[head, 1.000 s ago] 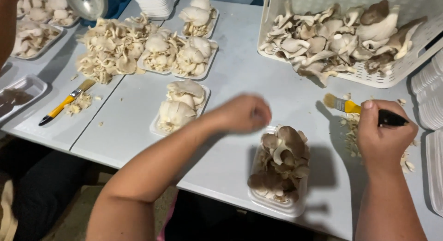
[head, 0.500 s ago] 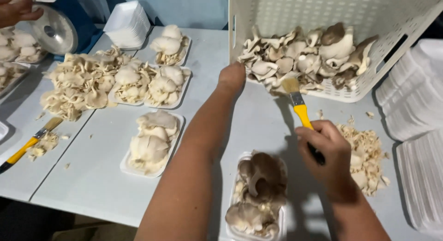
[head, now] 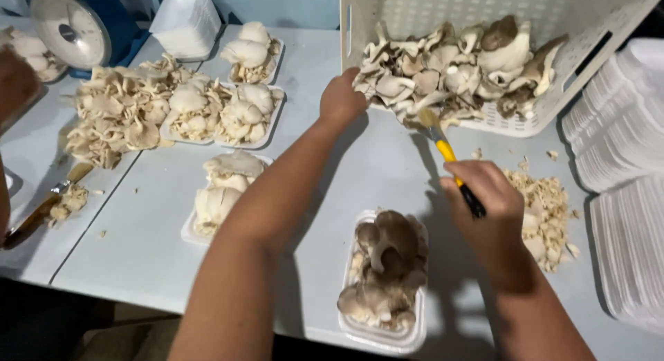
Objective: The person uses a brush to clean oyster mushrooms, picking them from a basket, brushing off debris, and placing them into a styrofoam container. The person repeats this process for multiple mushrooms, filling one container and then starting a second.
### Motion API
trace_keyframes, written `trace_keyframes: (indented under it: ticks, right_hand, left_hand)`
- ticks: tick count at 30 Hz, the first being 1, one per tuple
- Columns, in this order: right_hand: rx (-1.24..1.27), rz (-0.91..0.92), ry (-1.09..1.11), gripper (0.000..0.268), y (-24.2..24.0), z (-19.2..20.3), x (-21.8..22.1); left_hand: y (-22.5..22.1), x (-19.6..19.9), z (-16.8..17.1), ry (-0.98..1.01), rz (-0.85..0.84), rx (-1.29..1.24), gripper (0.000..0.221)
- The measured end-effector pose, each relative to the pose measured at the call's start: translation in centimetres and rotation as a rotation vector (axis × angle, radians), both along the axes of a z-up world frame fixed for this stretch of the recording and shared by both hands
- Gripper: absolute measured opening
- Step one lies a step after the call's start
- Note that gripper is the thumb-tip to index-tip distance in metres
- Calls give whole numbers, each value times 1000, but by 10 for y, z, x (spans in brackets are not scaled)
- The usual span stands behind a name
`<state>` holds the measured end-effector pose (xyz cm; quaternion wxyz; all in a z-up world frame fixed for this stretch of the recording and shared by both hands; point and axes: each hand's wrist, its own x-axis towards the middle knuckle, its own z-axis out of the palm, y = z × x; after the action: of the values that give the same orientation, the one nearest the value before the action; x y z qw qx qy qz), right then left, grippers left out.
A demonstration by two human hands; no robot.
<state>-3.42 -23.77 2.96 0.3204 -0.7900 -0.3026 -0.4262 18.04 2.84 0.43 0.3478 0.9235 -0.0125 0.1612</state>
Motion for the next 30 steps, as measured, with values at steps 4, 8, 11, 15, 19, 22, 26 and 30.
trace_keyframes:
  ticks: [4, 8, 11, 15, 19, 22, 26, 30]
  right_hand:
    - [85, 96, -1, 14, -3, 4, -7]
    - [214, 167, 4, 12, -3, 3, -8]
    - [313, 204, 88, 12, 0, -7, -12]
    - [434, 240, 381, 12, 6, -15, -10]
    - [323, 104, 246, 10, -10, -12, -2]
    - [378, 31, 385, 18, -8, -5, -14]
    - [382, -35, 488, 15, 1, -6, -12]
    - [311, -3, 409, 17, -4, -14, -9]
  left_hand:
    - [-5, -45, -17, 315, -216, -621, 55]
    - [-20, -128, -2, 364, -252, -938, 41]
    - [-29, -164, 3, 403, -265, -1046, 42]
    - [-34, -152, -29, 453, -318, -1156, 38]
    - [-14, -161, -20, 397, -287, -1213, 39]
    - [-3, -166, -21, 394, -330, -1065, 38]
    - [5, -180, 2, 228, -269, -617, 34]
    - [11, -193, 18, 120, -379, -365, 16]
